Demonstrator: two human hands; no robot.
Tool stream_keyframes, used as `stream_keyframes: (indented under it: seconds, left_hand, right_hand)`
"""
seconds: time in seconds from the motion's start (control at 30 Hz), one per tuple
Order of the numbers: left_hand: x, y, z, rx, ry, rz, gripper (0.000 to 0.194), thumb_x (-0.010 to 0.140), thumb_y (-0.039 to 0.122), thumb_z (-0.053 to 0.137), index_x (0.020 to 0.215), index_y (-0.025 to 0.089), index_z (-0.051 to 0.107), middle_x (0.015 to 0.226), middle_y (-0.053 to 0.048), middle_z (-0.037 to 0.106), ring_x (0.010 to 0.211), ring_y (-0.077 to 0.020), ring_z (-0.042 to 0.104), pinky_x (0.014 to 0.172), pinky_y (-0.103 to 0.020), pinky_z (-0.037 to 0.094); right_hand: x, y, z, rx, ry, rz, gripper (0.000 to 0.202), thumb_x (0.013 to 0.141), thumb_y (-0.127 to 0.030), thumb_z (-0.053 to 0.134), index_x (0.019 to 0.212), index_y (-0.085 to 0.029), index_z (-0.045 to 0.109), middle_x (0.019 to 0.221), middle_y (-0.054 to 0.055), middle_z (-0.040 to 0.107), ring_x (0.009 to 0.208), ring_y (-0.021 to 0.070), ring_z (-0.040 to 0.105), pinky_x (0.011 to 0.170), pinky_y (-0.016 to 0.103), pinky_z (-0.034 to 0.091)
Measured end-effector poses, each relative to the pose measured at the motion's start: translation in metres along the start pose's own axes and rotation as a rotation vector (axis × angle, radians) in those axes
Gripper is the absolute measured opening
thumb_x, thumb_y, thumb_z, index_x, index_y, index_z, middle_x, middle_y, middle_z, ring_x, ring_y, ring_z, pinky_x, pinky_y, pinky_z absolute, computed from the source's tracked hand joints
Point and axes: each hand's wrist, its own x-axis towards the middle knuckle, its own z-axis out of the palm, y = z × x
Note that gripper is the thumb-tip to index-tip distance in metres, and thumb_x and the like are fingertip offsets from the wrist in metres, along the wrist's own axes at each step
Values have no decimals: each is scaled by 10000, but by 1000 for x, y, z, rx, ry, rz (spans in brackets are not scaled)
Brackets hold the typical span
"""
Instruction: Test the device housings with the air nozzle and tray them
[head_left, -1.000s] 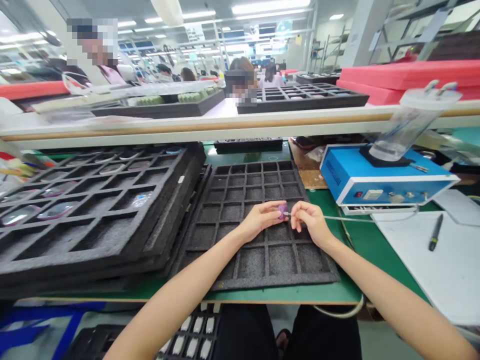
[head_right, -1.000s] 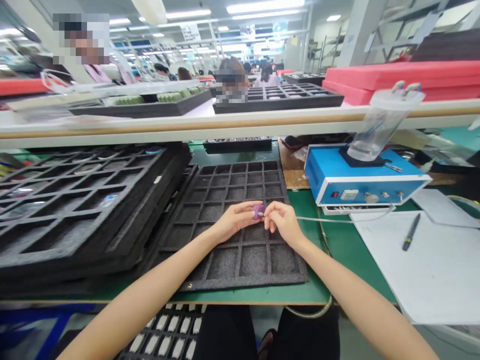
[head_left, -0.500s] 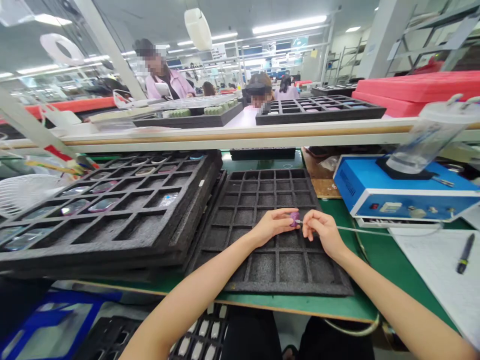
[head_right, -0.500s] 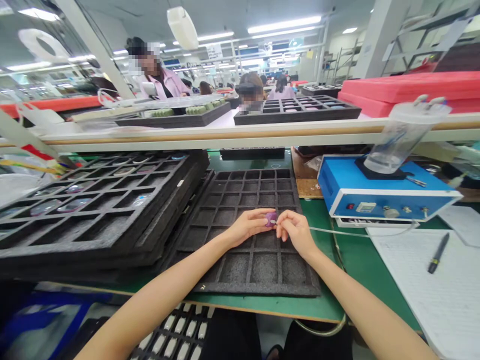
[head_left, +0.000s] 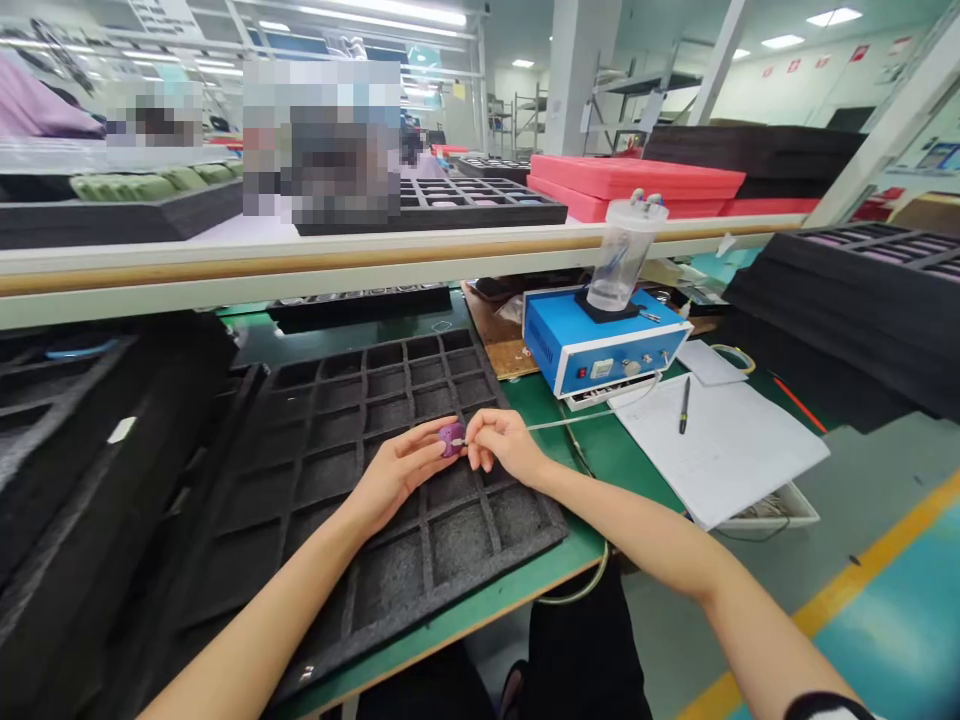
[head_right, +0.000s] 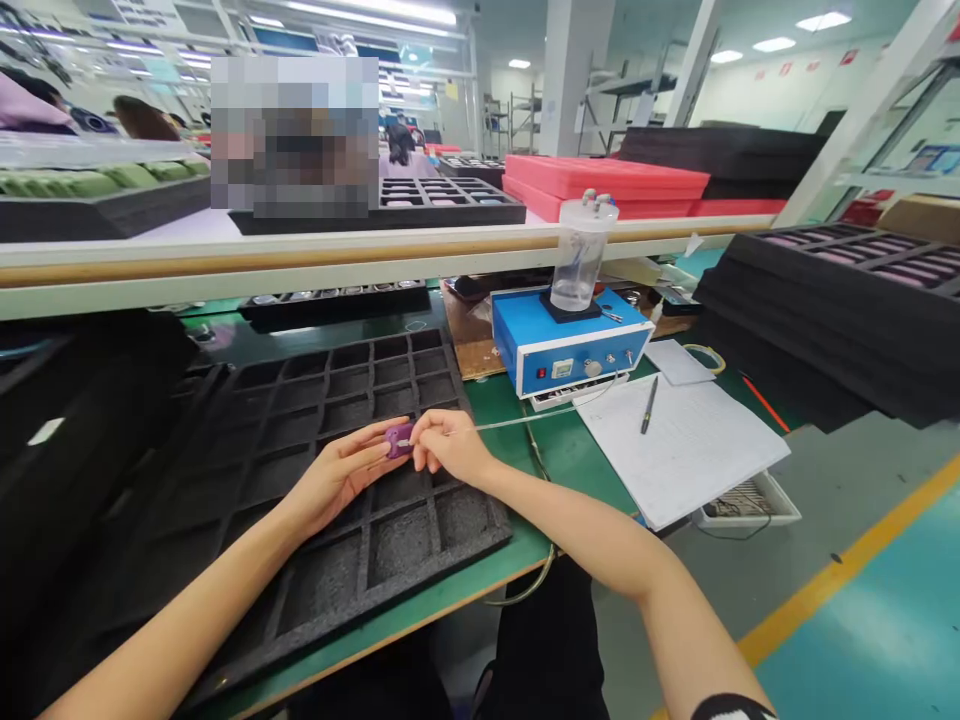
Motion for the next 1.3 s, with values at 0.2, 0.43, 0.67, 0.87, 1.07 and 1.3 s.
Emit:
stream_keyframes:
  seconds: [0.2, 0.43, 0.67, 0.87, 1.07, 1.3]
  left_hand:
    - [1, -1, 0, -2, -3, 10, 397, 730, 237, 694, 1120, 186, 640, 1052, -65, 686, 985, -189, 630, 1003, -370, 415]
    - [2, -4, -2, -47, -33, 40, 398, 705, 216, 711, 1098, 179, 656, 1020, -70, 688, 966, -188, 628, 988, -385, 414]
    - [0, -4, 1, -141, -42, 31, 417, 625, 181, 767, 1033, 157, 685, 930, -70, 691, 839, -169, 652, 958, -405, 422]
    - [-1, -5, 2, -135, -44, 33, 443, 612, 201, 782, 1040, 158, 681, 945, -72, 684, 831, -171, 661, 965, -412, 416]
    - [1, -5, 0, -114, -53, 37, 396, 664, 177, 743, 1053, 164, 676, 986, -74, 683, 871, -166, 647, 970, -395, 412]
    - [2, -5, -1, -37, -40, 38, 387, 715, 197, 703, 1098, 183, 653, 1058, -69, 667, 941, -181, 630, 975, -391, 418]
  right_hand:
    - [-1, -3, 1, 19, -2, 0, 125, 674, -118, 437, 604, -183, 518, 421, -74, 553, 326, 55, 409, 377, 145, 316]
    - [1, 3, 0, 15, -7, -10, 71, 652, -177, 474, 611, -170, 532, 426, -55, 568, 318, 62, 417, 358, 155, 324]
    - [0, 10, -6, -43, -10, -42, 78, 688, -215, 527, 646, -153, 550, 451, -13, 588, 344, 74, 448, 381, 178, 341]
    - [-2, 12, -9, -44, -28, -48, 59, 694, -189, 520, 655, -155, 547, 470, -8, 595, 366, 76, 457, 399, 185, 345]
    - [2, 9, -6, -26, -16, -41, 70, 665, -202, 506, 634, -153, 545, 442, -12, 585, 336, 77, 441, 376, 186, 331]
    - [4, 10, -3, 27, 1, -39, 75, 625, -209, 498, 617, -156, 550, 426, -26, 578, 320, 75, 439, 345, 172, 329]
